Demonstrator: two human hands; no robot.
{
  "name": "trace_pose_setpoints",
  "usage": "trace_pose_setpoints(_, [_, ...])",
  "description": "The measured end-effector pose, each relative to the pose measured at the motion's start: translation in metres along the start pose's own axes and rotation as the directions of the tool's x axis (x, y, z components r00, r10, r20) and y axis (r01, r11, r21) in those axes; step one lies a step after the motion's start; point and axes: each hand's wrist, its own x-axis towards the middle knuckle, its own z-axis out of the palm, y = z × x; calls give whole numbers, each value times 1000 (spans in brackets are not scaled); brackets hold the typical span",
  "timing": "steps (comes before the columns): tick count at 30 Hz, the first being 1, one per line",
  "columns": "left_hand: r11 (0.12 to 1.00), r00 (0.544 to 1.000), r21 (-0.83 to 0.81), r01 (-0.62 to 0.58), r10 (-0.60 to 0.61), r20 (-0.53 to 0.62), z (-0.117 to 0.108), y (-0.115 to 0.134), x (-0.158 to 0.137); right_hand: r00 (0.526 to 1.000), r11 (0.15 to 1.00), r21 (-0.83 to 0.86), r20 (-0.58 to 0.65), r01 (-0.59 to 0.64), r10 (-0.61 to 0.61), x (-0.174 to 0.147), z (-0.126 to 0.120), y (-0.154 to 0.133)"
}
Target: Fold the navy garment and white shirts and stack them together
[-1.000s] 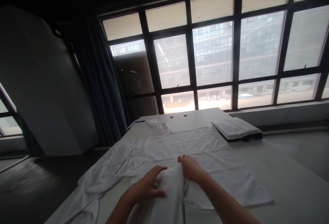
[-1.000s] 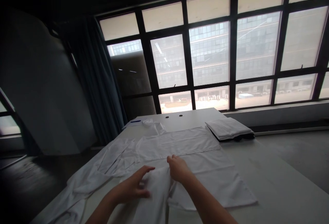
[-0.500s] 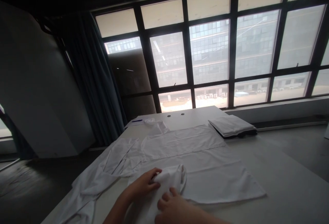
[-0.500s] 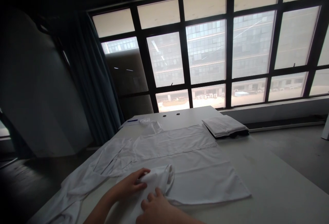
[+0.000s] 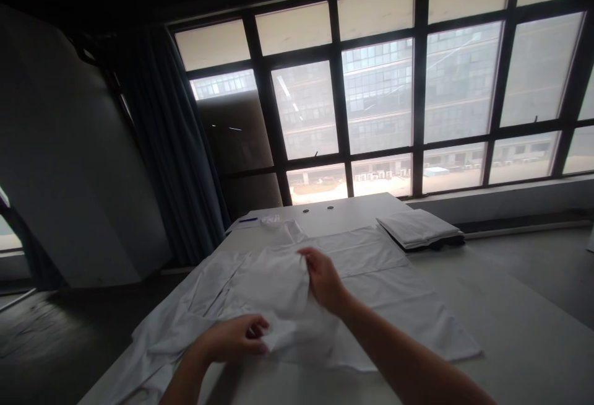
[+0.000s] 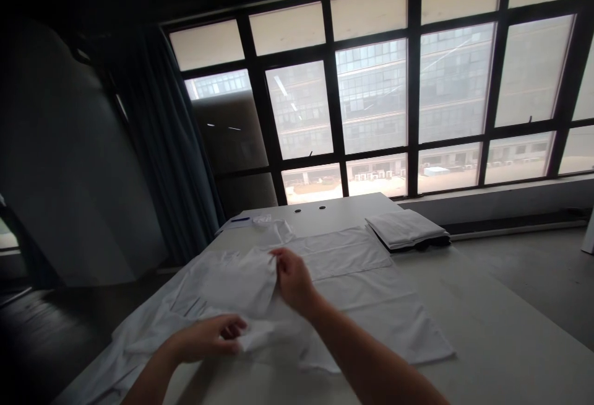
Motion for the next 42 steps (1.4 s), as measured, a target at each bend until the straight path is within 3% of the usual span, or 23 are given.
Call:
trace_pose_setpoints(3, [1000,996,-10,21,-20,90,5,1,2,972,983,-80,-180,-166,149,58,-35,23])
trace_pose_setpoints(5, [999,997,27,21,-23,78,8,2,3,934,945,-155,-263,-289,242,72,-58,44])
trace_pose_setpoints(7, [997,998,77,1,-5,55,10,2,4,904,893,-242,-300,-380,304,63,-71,63])
trace_pose_setpoints(9, [994,999,106,-13,8,43,12,2,6,904,849,-333,-277,-409,327,35,-72,79])
trace_pose_setpoints(14, [985,997,171,16,-4,-73,24,-2,13,947,814,-510,0,-277,322,-58,-46,96])
trace_pose_setpoints(17, [982,982,185,40,-4,-190,37,-8,12,948,757,-653,215,-39,234,-96,-35,96])
trace_pose_setpoints(19, [982,968,183,54,-7,-249,44,-13,7,940,735,-676,284,55,190,-110,-31,93])
trace_pose_setpoints(25, [985,960,135,108,-67,-273,56,-25,-16,932,886,-458,347,73,102,-126,-29,88])
trace_pose_setpoints(30, [989,952,9,146,-138,-275,52,-29,-22,860,928,-313,511,200,-13,-134,-31,91])
trace_pose_setpoints(34, [988,951,-91,124,-144,-272,42,-33,-27,814,931,-233,572,280,-102,-131,-37,81])
trace_pose_setpoints(42, [988,978,-116,105,-124,-166,30,-65,-40,856,964,-253,514,87,57,-136,-45,74])
